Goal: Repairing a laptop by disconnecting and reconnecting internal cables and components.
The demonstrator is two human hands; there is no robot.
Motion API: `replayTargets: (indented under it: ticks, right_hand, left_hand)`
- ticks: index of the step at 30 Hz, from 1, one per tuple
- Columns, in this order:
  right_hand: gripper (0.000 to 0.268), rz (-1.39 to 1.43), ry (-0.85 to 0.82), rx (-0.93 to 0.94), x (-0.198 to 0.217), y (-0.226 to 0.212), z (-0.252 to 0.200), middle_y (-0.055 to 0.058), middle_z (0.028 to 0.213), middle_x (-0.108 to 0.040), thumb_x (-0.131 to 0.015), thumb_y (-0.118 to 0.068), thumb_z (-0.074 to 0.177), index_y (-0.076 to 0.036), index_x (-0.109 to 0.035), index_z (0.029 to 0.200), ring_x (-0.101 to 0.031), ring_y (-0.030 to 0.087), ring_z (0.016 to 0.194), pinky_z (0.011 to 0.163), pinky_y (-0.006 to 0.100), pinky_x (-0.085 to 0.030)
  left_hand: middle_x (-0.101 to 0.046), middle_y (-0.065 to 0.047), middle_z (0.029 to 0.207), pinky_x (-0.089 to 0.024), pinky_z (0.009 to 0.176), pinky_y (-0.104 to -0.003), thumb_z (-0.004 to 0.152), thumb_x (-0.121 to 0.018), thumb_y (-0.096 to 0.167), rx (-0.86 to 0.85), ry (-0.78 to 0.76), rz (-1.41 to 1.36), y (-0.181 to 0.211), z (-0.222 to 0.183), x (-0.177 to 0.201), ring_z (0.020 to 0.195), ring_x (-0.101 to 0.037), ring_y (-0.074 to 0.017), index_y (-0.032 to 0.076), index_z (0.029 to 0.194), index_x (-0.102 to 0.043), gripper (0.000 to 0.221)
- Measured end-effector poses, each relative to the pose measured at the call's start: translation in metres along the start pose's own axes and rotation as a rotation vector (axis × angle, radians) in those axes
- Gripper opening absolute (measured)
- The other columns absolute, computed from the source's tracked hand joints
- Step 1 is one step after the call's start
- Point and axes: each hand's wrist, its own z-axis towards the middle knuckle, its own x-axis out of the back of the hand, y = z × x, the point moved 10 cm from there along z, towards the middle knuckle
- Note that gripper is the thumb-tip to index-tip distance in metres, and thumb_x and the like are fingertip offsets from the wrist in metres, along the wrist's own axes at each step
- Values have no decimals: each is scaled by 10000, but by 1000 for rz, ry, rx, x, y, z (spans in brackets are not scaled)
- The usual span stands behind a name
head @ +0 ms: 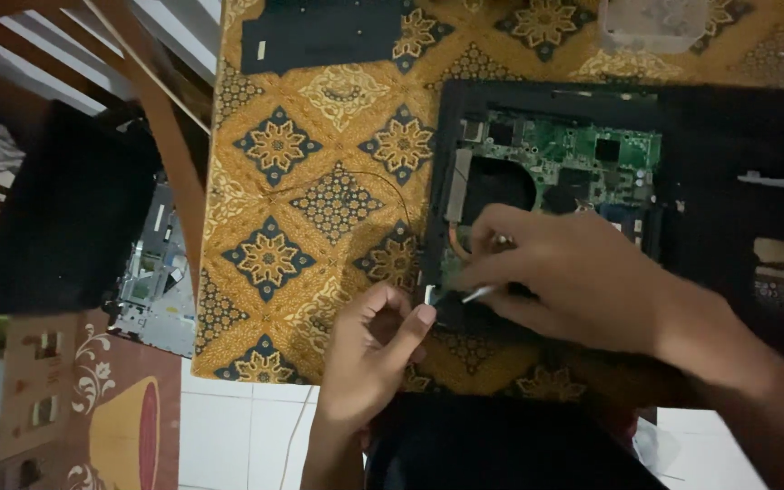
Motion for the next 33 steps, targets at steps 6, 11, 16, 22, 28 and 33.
replayTargets:
  ticks: [6, 11, 16, 22, 28, 33]
  right_hand:
    - [230, 39, -133, 183, -6, -7, 26, -1, 1141, -622, -826, -248, 833, -288, -831, 1059, -703, 218, 662, 466, 380, -527]
    - [182, 69, -174, 237, -10, -12, 31, 2, 1164, -628, -799, -269, 870, -230, -817, 1047, -727, 204, 664, 524, 365, -550]
    - [171, 29, -67, 324, -3, -20, 28, 21, 1164, -616, -778, -190, 872, -176, -745, 1039, -665, 226, 546, 493, 383, -481]
    - [76, 119, -15, 134, 5, -10, 27, 6, 1201, -608, -696, -240, 914, -237, -708, 989, -683, 219, 722, 529, 372, -473]
    - [115, 156, -62, 103, -5, -8, 36, -8, 1096, -670, -685, -206, 939, -207, -687, 1054, -712, 185, 706, 541, 344, -533]
    - [144, 163, -23, -79, -14, -2, 26, -24, 1134, -658, -663, -224, 931, -210, -685, 1073, -690, 215, 754, 567, 375, -497]
  left_hand:
    - [-461, 52, 645, -326, 583, -260, 938, -724, 236, -131, -9, -1, 6, 1, 2, 626, -412, -63, 152, 689, -527, 328]
    - [-501, 54, 623, -341, 581, -263, 927, -723, 173, -139, -6, 15, 2, 1, 4, 611, -432, -60, 163, 669, -533, 321]
    - [-450, 57, 661, -303, 566, -244, 952, -732, 168, -99, -47, -59, -1, 3, 3, 627, -388, -44, 149, 748, -542, 279]
    - [-478, 44, 597, -310, 516, -243, 920, -752, 143, -53, -30, -36, 0, 5, 2, 558, -403, -49, 158, 699, -518, 322]
    - [-428, 54, 605, -277, 521, -247, 941, -733, 145, -52, -34, -46, 3, 3, 1, 575, -375, -44, 158, 706, -490, 338]
    - [-499, 36, 587, -310, 516, -245, 941, -723, 178, -49, -65, -81, 3, 3, 0, 558, -415, -49, 158, 700, -512, 320]
